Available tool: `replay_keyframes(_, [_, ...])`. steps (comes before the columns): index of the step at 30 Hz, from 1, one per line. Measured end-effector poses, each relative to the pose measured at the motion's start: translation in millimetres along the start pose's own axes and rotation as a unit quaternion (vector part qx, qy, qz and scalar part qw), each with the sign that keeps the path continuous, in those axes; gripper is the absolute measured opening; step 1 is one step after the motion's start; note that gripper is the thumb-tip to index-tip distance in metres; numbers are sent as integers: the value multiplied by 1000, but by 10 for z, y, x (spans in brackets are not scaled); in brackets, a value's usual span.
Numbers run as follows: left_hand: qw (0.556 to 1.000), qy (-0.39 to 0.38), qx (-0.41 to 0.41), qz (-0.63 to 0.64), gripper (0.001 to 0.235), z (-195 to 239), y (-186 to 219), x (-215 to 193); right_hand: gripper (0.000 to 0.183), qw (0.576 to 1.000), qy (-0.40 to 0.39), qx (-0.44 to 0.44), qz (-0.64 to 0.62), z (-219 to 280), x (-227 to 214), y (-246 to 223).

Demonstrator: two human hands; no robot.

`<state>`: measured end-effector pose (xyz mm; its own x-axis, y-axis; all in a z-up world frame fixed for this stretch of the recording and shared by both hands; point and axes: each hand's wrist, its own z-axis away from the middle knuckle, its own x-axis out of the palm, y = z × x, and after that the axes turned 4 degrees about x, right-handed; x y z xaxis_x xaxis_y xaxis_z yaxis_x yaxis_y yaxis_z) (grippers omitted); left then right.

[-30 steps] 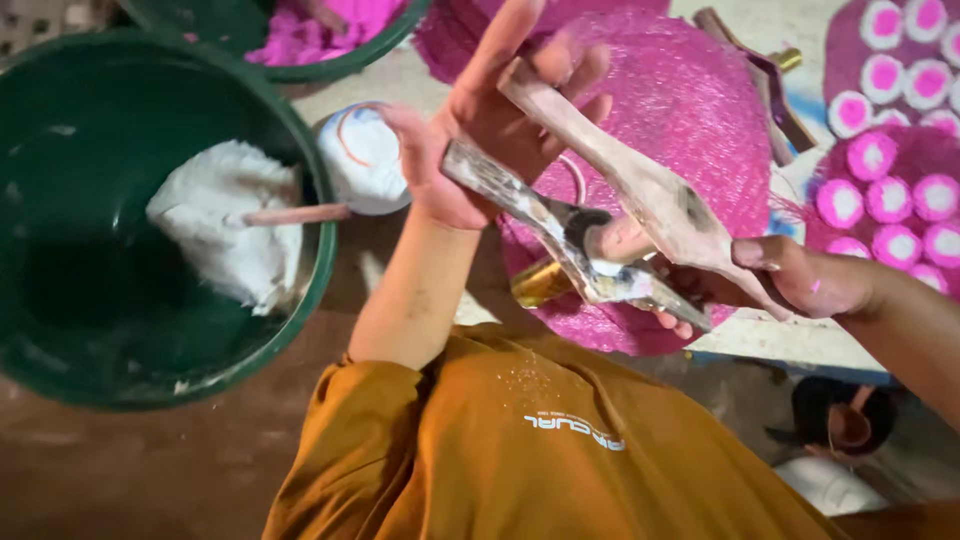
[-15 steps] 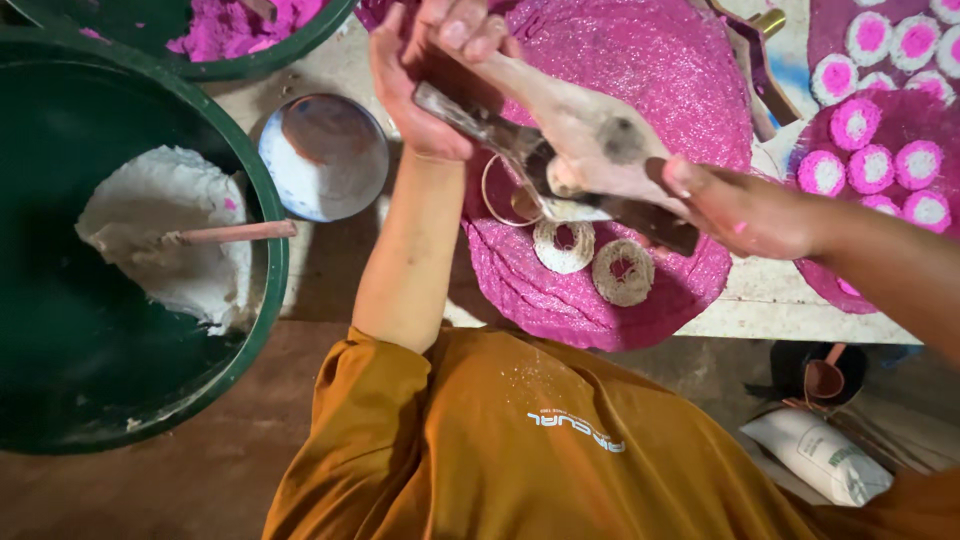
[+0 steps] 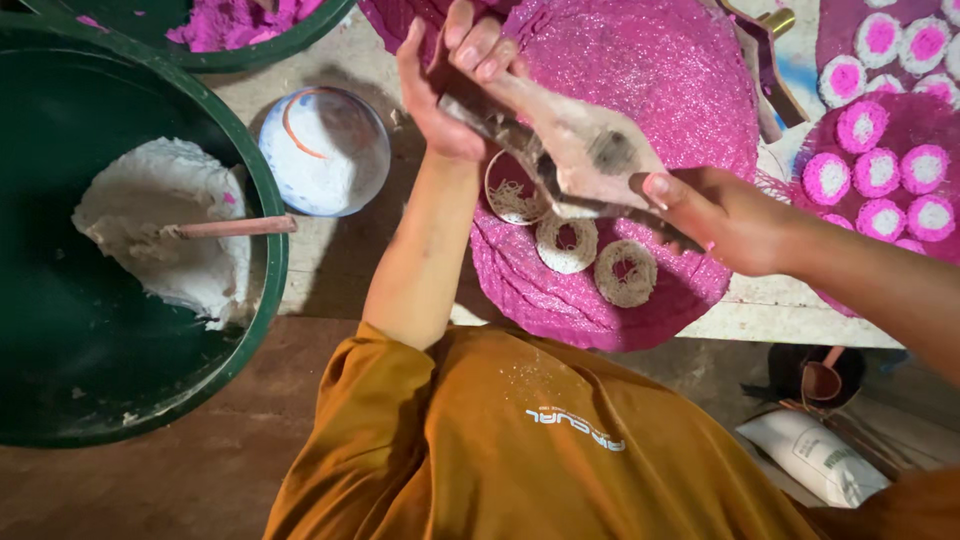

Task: The person forms small dough rings using a wooden press, applies white paste to them, and arranges them on circular mats.

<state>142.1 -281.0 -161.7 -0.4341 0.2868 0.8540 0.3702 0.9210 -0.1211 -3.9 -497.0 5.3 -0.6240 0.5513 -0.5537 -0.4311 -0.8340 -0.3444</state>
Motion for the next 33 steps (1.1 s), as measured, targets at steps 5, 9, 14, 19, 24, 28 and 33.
replay_keyframes(5, [996, -21, 3, -83, 38, -203, 98, -23, 83, 992, 72, -106, -10, -104, 76, 65])
replay_keyframes(9, [992, -37, -3, -123, 46, -248, 318, 79, 78, 979, 89, -184, -7, -226, 203, 42])
replay_keyframes(14, [993, 6, 4, -115, 43, -49, 412, 237, 77, 985, 11, -156, -79, -240, 358, -16])
replay_keyframes(19, [998, 30, -18, -45, 35, 138, 129, 245, 75, 999, 20, -6, -44, -228, 224, 357])
replay_keyframes(24, [871, 119, -128, -460, 43, 232, 24, 366, 63, 965, 90, -117, -218, -174, 116, 1216])
replay_keyframes(28, [465, -101, -231, -848, 56, 503, 7, 685, 73, 870, 90, -245, -418, -129, 331, 1642])
replay_keyframes(33, [338, -219, -244, -882, 69, 681, -182, 842, 95, 747, 50, -341, -569, 68, 725, 1682])
